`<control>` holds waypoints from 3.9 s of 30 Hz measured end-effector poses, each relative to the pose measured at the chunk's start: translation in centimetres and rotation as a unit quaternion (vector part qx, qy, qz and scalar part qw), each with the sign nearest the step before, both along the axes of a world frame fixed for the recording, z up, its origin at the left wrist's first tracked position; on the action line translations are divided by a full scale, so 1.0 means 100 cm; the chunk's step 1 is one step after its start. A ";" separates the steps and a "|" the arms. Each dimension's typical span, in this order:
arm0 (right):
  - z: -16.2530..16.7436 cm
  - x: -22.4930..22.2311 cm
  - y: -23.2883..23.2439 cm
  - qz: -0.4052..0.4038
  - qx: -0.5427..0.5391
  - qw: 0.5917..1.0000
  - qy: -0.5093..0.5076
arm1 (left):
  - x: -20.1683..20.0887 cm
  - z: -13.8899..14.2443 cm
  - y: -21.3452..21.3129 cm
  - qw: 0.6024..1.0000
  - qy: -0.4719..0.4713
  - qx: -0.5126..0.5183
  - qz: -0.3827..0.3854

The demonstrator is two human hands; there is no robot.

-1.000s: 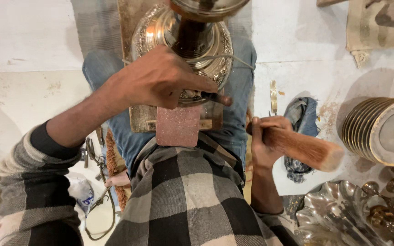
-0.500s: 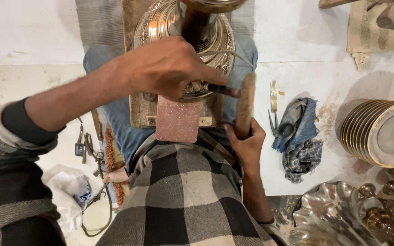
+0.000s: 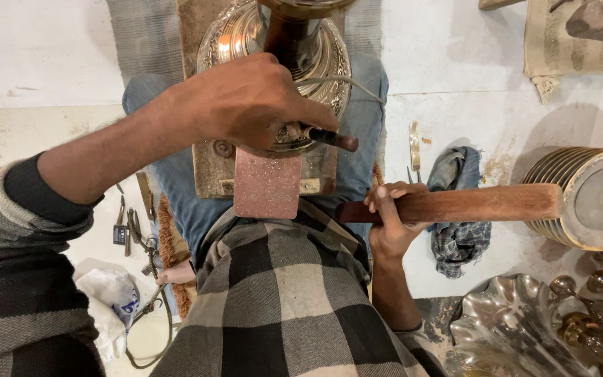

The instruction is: The person sits on the floor with an ornate brass vessel resting on a wooden block on their lap. They hold a chisel against the vessel's embossed surface and strike it with a wooden mallet, repositioning the chisel around the decorative patterns to work the metal, then set the mallet down and continue tooling by hand.

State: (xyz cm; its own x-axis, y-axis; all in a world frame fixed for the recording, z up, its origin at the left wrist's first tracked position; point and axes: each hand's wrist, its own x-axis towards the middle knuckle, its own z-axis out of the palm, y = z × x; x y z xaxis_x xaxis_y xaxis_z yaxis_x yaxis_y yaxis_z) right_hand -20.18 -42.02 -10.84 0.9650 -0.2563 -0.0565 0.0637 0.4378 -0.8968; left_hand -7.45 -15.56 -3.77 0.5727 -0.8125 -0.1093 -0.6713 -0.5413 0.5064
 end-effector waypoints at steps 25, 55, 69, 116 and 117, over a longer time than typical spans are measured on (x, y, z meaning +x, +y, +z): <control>0.002 0.013 0.005 0.030 -0.278 0.959 -0.034 | 0.007 0.003 0.001 0.999 -0.015 0.002 -0.031; -0.002 0.011 0.013 -0.012 -0.326 0.945 -0.036 | 0.012 0.011 -0.012 0.996 -0.020 0.032 -0.075; 0.006 0.021 0.025 0.001 -0.453 0.892 -0.009 | 0.014 0.022 -0.025 0.986 0.021 0.143 -0.078; 0.001 0.013 0.026 0.115 -0.324 0.932 0.116 | -0.032 -0.025 -0.003 0.800 -0.002 -0.531 0.279; 0.000 0.014 0.027 0.157 -0.342 0.915 0.143 | -0.043 -0.029 -0.010 0.750 0.007 -0.584 0.311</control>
